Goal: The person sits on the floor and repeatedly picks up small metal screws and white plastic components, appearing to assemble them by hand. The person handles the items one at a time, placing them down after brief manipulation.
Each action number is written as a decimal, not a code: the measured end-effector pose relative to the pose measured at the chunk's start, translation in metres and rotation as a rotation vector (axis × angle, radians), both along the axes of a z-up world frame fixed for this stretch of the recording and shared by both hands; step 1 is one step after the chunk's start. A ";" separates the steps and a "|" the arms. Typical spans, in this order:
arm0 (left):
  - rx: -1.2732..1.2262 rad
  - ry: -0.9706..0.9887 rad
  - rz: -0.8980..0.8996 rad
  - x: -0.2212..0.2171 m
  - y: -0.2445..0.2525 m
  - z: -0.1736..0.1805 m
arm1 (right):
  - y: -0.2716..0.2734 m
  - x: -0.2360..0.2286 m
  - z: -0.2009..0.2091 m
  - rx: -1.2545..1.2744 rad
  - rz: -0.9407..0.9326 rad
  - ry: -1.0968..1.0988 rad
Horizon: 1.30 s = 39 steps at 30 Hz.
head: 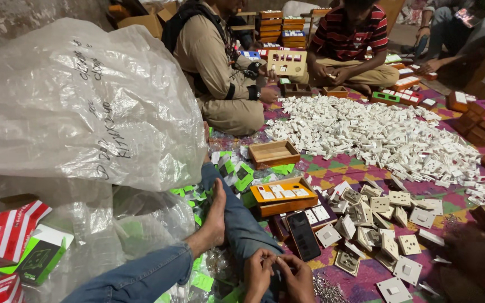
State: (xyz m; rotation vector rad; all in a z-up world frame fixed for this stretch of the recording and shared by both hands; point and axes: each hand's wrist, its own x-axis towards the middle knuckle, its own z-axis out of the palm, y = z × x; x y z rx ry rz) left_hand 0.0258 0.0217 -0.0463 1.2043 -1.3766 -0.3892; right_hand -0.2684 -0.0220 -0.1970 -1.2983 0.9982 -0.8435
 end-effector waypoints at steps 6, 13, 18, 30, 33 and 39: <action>0.061 -0.249 -0.003 0.003 0.010 0.013 | -0.002 0.003 0.015 -0.037 -0.090 -0.088; -0.016 -0.275 0.003 0.003 0.008 0.010 | 0.001 0.001 0.013 -0.001 -0.021 -0.023; -0.003 -0.181 0.008 0.004 0.002 -0.003 | 0.003 0.004 0.018 -0.140 -0.054 -0.103; 0.006 -0.177 0.033 0.001 0.004 0.004 | 0.012 0.003 0.044 -0.118 -0.073 -0.004; -0.051 -0.226 0.045 -0.003 0.005 0.011 | 0.022 0.002 0.061 -0.109 -0.073 -0.002; 0.325 0.619 0.030 -0.003 -0.017 0.007 | 0.044 0.003 0.101 -0.256 -0.057 0.026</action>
